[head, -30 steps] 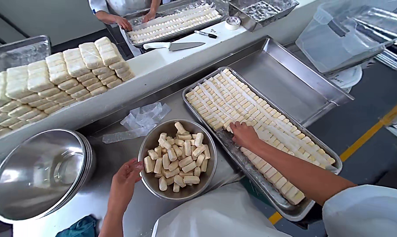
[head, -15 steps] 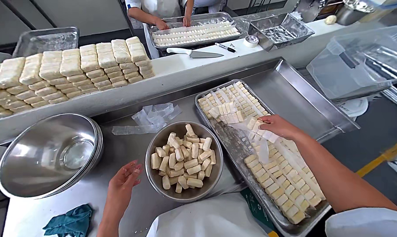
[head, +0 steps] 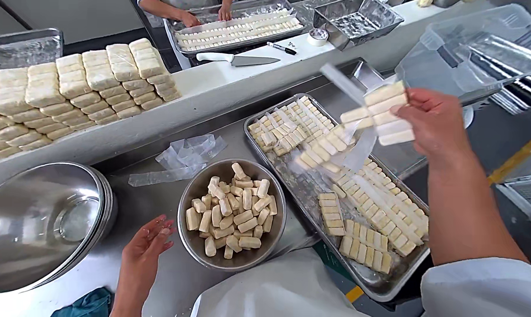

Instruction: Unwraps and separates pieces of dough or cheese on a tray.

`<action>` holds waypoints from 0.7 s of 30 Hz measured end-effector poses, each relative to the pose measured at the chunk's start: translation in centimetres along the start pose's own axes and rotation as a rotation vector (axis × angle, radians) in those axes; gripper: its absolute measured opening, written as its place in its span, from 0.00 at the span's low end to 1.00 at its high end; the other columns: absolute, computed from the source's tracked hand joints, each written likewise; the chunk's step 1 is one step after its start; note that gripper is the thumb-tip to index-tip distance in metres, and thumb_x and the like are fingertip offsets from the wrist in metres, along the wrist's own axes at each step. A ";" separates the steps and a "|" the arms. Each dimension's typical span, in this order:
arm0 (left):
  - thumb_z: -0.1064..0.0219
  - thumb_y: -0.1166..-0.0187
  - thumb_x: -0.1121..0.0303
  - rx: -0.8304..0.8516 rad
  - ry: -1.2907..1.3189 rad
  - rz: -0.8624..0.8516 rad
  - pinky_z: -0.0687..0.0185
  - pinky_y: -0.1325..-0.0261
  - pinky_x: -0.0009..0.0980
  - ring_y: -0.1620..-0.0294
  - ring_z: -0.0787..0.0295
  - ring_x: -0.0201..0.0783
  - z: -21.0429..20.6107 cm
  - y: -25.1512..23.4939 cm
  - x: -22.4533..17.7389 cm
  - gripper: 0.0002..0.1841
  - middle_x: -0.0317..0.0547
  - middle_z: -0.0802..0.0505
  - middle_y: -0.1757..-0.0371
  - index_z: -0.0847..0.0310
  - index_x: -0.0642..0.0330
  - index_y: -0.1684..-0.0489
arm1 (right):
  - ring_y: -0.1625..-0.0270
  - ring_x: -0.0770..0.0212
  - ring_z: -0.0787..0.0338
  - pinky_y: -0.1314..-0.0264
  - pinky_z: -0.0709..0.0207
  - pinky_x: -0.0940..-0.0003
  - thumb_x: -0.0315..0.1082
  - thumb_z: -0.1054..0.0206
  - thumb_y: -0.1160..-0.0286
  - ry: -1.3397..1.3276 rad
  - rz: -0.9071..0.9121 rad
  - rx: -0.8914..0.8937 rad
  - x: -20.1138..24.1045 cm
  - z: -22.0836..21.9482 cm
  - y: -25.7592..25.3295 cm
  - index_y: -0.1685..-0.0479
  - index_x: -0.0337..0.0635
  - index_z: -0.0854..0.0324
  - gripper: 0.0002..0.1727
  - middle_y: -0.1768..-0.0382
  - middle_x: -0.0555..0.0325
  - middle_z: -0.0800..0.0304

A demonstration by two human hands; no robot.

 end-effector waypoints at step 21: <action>0.41 0.20 0.66 0.060 -0.015 0.017 0.08 0.51 0.33 0.46 0.07 0.37 -2.7 0.1 0.2 0.22 0.48 0.07 0.42 0.24 0.68 0.30 | 0.38 0.24 0.15 0.40 0.25 0.24 0.43 0.35 0.15 0.665 -0.297 0.142 -19.0 -7.6 7.1 0.25 0.32 0.27 0.28 0.41 0.25 0.15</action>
Point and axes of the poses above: each hand's wrist, its own y-axis away from the middle knuckle, its own z-axis out of the back of the hand, x = y × z, the point moved 10 cm from there along -y, towards the middle knuckle
